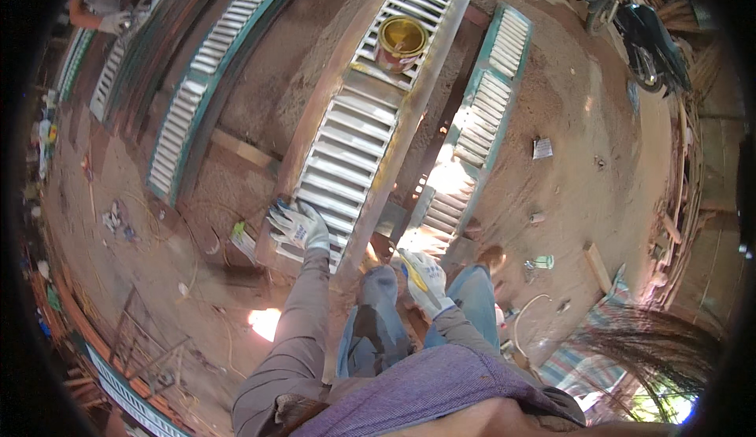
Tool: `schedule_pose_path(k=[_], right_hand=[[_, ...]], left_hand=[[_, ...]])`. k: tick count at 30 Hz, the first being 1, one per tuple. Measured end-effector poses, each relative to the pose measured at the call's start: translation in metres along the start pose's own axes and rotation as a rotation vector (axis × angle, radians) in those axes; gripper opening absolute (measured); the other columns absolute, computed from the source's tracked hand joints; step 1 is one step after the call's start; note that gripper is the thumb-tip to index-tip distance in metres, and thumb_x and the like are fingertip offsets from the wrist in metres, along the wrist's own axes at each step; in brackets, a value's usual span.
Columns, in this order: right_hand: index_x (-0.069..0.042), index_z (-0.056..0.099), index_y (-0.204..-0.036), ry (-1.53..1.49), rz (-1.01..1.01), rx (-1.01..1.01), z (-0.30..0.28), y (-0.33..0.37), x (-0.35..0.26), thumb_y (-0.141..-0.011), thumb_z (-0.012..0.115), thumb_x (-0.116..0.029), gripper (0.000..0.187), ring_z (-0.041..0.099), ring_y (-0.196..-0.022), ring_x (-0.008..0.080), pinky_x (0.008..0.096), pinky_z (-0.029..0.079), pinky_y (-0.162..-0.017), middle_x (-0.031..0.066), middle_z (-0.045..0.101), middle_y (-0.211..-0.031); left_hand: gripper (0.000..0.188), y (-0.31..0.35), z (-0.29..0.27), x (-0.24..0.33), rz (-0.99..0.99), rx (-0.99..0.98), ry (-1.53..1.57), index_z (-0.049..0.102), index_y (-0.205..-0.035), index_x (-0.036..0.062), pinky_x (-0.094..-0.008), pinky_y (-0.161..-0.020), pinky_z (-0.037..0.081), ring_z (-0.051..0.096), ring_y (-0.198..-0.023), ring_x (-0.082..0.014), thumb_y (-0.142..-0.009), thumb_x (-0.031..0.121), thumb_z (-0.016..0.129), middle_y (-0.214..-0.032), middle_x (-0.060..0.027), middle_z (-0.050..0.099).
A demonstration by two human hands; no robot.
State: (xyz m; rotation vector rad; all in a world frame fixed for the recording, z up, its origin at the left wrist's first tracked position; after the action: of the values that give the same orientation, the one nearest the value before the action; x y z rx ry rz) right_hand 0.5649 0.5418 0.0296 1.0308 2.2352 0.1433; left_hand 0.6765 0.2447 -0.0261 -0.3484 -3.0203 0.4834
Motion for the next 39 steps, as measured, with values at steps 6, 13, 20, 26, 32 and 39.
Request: schedule_pose_path(k=[6,13,20,26,32,39], right_hand=[[-0.012,0.067,-0.107,-0.052,0.234,0.419,-0.020,0.035,0.076,-0.087,0.058,-0.021,0.024,0.064,-0.092,0.0306,0.0424,0.050,-0.079,0.0101,0.067,-0.097],[-0.008,0.068,-0.108,-0.177,0.629,0.129,0.036,0.100,0.142,-0.089,0.058,-0.024,0.027,0.064,-0.093,0.0340,0.0445,0.049,-0.079,0.0154,0.069,-0.099],[-0.003,0.068,-0.107,-0.387,0.982,0.276,0.046,0.172,0.194,-0.091,0.059,-0.027,0.030,0.065,-0.093,0.0356,0.0459,0.048,-0.080,0.0199,0.069,-0.100],[0.002,0.067,-0.106,-0.873,0.961,0.602,0.046,0.172,0.184,-0.088,0.066,-0.022,0.030,0.064,-0.089,0.0279,0.0406,0.048,-0.078,0.0173,0.069,-0.098],[0.005,0.064,-0.110,-0.919,0.848,0.534,0.066,0.151,0.176,-0.085,0.072,-0.014,0.032,0.061,-0.092,0.0186,0.0324,0.050,-0.078,0.0114,0.066,-0.103],[0.005,0.057,-0.120,-1.213,0.808,0.475,0.041,0.089,0.117,-0.078,0.078,-0.007,0.048,0.060,-0.094,0.0169,0.0304,0.051,-0.081,0.0097,0.063,-0.112]], left_hand=[[0.061,-0.026,-0.024,0.142,0.522,-0.112,0.662,0.042,-0.140,0.0033,-0.0536,-0.106,0.033,0.040,-0.129,-0.0427,-0.084,0.011,0.063,-0.141,-0.0249,0.041],[0.068,-0.147,-0.041,0.347,0.711,-0.155,0.754,0.043,-0.139,0.0145,-0.0446,-0.096,0.048,0.052,-0.119,-0.0417,-0.078,0.021,0.073,-0.146,-0.0230,0.036],[0.034,-0.162,-0.017,0.397,0.978,-0.289,0.401,0.057,-0.104,0.0148,-0.0453,-0.080,0.053,0.063,-0.099,-0.0346,-0.076,0.021,0.075,-0.125,-0.0167,0.052],[0.026,-0.157,-0.053,0.290,0.952,-0.230,0.507,0.063,-0.101,0.0109,-0.0421,-0.081,0.054,0.063,-0.099,-0.0365,-0.082,0.026,0.072,-0.126,-0.0175,0.053],[0.019,-0.121,-0.069,0.142,0.971,-0.562,0.427,0.065,-0.094,0.0085,-0.0413,-0.086,0.054,0.063,-0.103,-0.0370,-0.077,0.014,0.071,-0.132,-0.0193,0.052],[0.043,-0.083,-0.057,0.068,0.842,-0.660,0.574,0.064,-0.116,0.0162,-0.0448,-0.100,0.044,0.049,-0.123,-0.0413,-0.075,0.013,0.074,-0.139,-0.0184,0.048]])
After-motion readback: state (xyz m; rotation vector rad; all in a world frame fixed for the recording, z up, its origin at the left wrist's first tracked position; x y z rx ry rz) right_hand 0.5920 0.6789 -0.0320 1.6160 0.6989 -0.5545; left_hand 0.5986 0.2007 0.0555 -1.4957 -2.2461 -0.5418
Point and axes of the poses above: each hand's wrist, its own y-axis away from the middle knuckle, its own z-axis out of the palm, x = y × z, the point moved 9 cm from there along -y, towards the middle knuckle
